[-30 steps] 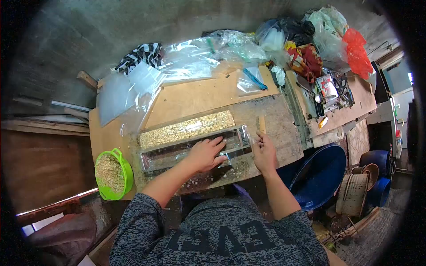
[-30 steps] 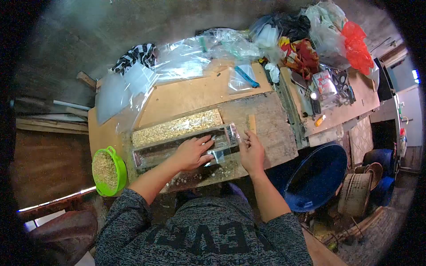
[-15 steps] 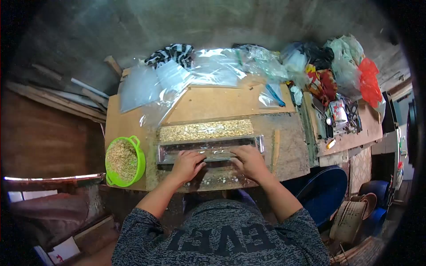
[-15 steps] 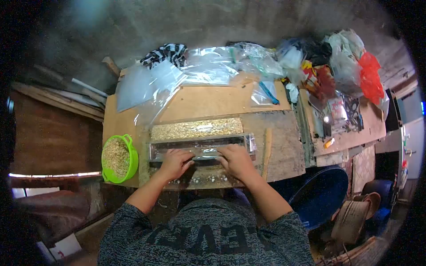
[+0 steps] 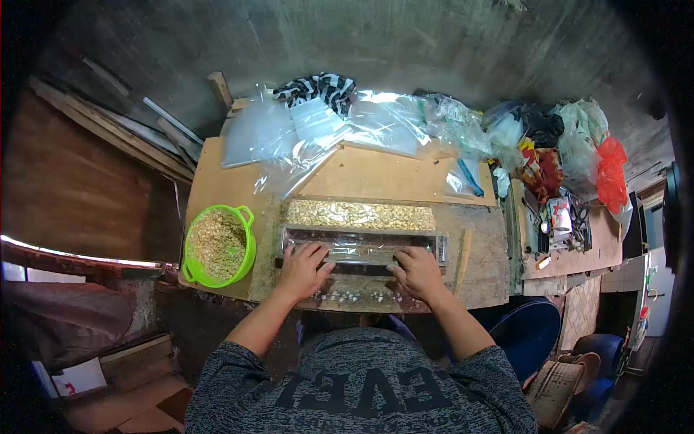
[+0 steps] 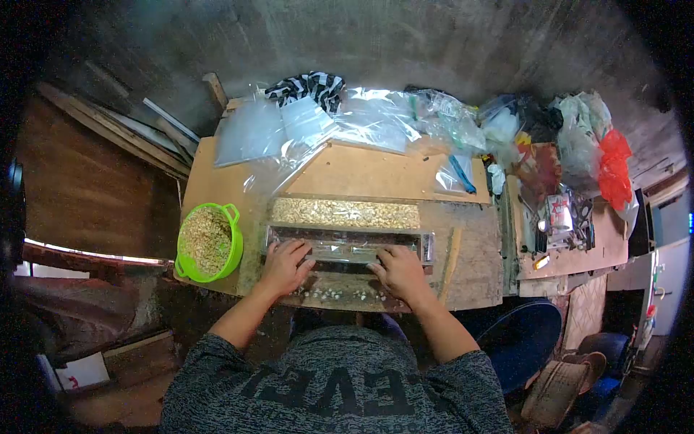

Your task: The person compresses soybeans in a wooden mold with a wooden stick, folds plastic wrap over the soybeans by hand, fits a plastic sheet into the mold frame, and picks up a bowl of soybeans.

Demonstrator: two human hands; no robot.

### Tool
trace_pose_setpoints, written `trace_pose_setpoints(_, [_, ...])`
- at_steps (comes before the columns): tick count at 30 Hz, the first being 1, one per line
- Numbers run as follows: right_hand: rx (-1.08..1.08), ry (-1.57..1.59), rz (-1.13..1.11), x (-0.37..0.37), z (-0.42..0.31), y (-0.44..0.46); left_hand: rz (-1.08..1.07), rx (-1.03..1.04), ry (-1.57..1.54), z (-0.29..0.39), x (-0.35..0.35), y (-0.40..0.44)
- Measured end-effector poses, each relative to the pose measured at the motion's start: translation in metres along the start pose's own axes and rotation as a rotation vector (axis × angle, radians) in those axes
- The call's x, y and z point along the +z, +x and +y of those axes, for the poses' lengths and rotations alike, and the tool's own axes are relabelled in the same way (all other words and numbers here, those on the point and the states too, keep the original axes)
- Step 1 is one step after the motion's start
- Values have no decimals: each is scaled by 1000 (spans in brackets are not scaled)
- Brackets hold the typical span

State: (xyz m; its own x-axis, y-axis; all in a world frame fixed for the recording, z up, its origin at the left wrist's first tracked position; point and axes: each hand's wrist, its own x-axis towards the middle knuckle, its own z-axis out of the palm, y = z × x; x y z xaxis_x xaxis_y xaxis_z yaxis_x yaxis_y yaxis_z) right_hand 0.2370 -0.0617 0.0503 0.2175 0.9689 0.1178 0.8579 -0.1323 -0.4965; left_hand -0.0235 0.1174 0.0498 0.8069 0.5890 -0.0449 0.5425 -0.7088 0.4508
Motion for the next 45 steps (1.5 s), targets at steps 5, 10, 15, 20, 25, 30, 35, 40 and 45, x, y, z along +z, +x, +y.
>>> trace_pose_setpoints(5, [77, -35, -74, -2, -4, 1, -62, -37, 40, 3, -2, 3])
trace_pose_setpoints(10, [40, 31, 90, 0, -4, -4, 46, 32, -22, -3, 6, 1])
trace_pose_setpoints(15, [161, -223, 122, 5, 4, -16, 91, -24, 142, -2, 4, -3])
trace_pose_setpoints(20, [314, -317, 21, 7, 10, -18, -20, -172, 193, -6, 0, -1])
trace_pose_setpoints(25, [428, -345, -42, 7, 9, -17, -38, -246, 216, -5, -4, 0])
trace_pose_setpoints(30, [505, -358, -86, 1, 6, -14, -55, -305, 198, -2, -9, 1])
trace_pose_setpoints(35, [527, -350, -75, 1, 6, -15, -34, -315, 181, -6, -5, 0])
trace_pose_setpoints(40, [534, -276, -46, 4, 7, -13, -73, -365, 170, -4, -9, 2])
trace_pose_setpoints(45, [530, -309, 16, -4, -1, -17, -48, -334, 183, -2, -8, 1])
